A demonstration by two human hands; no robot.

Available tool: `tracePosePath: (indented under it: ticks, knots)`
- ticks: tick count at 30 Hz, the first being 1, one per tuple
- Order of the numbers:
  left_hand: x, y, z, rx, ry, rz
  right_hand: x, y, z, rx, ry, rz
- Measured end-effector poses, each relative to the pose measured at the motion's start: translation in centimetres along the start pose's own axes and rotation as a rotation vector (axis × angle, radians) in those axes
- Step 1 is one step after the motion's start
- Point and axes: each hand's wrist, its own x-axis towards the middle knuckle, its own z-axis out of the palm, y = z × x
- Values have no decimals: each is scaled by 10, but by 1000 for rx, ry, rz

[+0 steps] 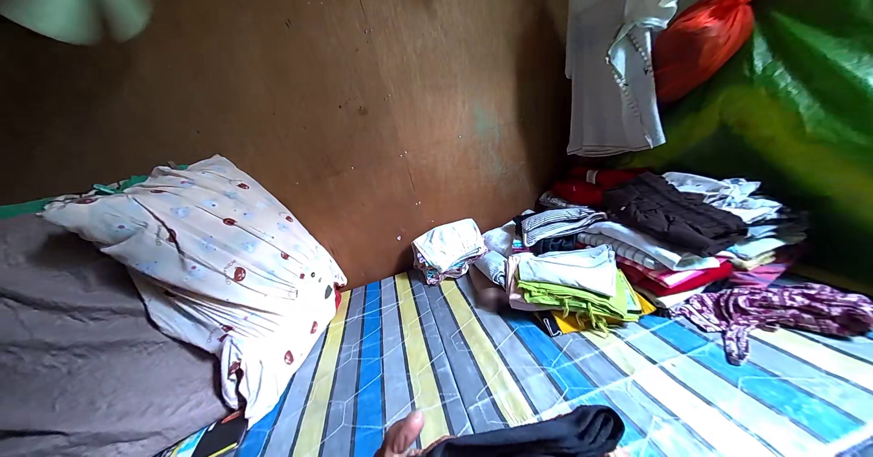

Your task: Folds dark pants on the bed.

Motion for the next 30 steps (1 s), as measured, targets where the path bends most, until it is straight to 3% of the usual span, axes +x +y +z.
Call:
tracePosePath:
  ticks: [6, 9, 12, 15, 17, 21, 23, 27, 30]
  knots:
    - [0, -3, 0, -146, 16, -58, -2, 14, -4, 14, -71, -50]
    - [4, -11, 7, -82, 220, -97, 0, 3, -1, 24, -50, 20]
    - [14, -32, 24, -24, 565, -177, 11, -10, -6, -31, -103, 130]
    - [23, -77, 31, -38, 669, -254, 29, 0, -24, -111, -144, 258]
    - [10, -111, 25, -60, 578, -369, 50, 18, -51, -307, -310, 354]
    - [-25, -141, 18, 256, 139, -914, 84, 60, -75, -970, -777, 789]
    - [-37, -149, 17, 397, 24, -945, 85, 88, -76, -998, -790, 856]
    - [-35, -155, 28, 450, 204, -850, 82, 105, -73, -978, -727, 806]
    - [-27, -157, 43, 451, 26, -970, 75, 105, -62, -1152, -666, 824]
